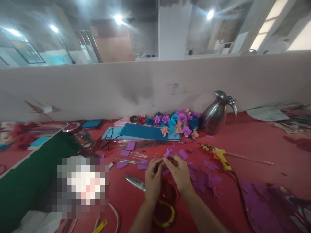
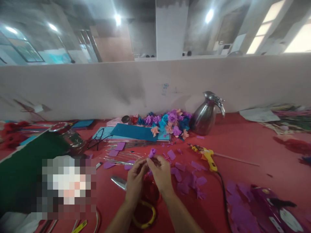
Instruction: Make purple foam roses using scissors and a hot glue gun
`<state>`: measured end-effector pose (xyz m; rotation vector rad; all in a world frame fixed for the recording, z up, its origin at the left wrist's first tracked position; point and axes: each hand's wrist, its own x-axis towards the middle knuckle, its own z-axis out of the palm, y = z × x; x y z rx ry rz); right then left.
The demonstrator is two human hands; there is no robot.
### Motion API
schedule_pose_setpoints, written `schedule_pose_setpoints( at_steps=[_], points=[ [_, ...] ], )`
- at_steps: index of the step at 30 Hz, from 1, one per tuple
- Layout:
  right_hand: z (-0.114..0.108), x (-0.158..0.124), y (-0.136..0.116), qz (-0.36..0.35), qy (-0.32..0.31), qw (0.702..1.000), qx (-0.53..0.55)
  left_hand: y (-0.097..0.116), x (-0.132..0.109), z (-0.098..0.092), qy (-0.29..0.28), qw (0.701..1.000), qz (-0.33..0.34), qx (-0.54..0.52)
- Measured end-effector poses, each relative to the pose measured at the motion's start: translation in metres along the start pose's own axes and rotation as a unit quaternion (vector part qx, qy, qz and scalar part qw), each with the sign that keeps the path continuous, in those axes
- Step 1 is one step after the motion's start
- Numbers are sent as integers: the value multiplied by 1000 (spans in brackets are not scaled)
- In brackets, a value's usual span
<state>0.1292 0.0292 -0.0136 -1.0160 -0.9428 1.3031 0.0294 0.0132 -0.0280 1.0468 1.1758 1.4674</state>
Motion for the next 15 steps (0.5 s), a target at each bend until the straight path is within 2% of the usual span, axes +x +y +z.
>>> schedule_pose_setpoints(
  at_steps=[4, 10, 15],
  points=[
    [-3, 1, -2, -7, -14, 1000, -13, -4, 0, 3, -5, 998, -42, -40],
    [-8, 2, 1, -50, 2, 997, -65, -6, -1, 8, 0, 981, -106, -162],
    [-9, 3, 4, -65, 4, 992, -107, -5, -1, 9, 23, 972, -138, -188]
  ],
)
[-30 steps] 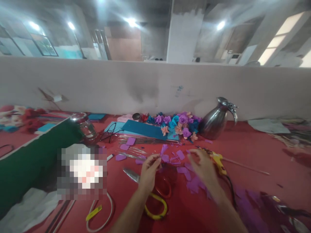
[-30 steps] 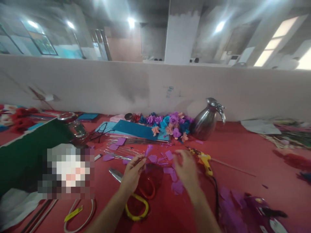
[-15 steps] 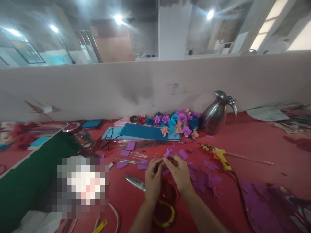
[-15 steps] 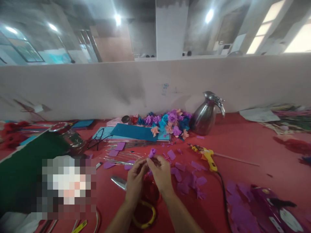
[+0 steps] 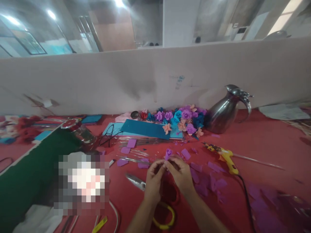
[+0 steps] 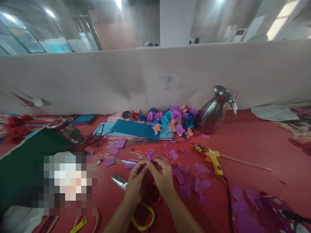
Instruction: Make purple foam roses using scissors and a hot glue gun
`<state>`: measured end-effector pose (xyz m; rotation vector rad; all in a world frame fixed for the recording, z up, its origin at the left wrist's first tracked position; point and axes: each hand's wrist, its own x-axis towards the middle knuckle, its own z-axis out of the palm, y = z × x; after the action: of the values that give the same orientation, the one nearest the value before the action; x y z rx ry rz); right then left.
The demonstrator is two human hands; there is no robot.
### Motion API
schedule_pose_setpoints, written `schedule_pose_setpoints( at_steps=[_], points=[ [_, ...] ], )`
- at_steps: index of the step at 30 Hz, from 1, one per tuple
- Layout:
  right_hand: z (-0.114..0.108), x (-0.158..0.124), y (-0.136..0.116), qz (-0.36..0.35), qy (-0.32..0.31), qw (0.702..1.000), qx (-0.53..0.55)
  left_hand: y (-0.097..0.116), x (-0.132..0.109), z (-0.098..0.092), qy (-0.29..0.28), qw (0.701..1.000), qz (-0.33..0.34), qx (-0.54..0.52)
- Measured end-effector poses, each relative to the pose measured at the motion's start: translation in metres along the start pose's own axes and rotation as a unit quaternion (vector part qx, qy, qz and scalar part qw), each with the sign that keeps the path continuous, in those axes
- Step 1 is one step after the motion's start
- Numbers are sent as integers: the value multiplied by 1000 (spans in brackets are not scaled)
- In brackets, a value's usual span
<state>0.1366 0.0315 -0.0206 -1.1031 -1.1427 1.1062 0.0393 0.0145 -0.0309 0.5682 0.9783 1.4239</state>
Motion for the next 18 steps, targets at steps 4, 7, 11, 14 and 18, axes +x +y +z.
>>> schedule_pose_setpoints(
  at_steps=[4, 7, 11, 14, 18],
  points=[
    [-1, -1, 0, -3, -15, 999, -30, 0, -2, -1, 16, 1000, -5, 8],
    [-2, -2, 1, -8, -7, 998, -54, 3, -5, -2, 21, 999, -2, 38],
    [-5, -2, 5, 11, 1, 998, -68, 13, -5, 2, 34, 993, 27, 106],
    [-7, 0, 8, 10, -12, 997, -80, 22, 1, 8, 28, 990, 23, 133],
    [-5, 0, 9, 12, -1, 995, -95, 27, 10, 11, 0, 990, 8, 140]
  ],
)
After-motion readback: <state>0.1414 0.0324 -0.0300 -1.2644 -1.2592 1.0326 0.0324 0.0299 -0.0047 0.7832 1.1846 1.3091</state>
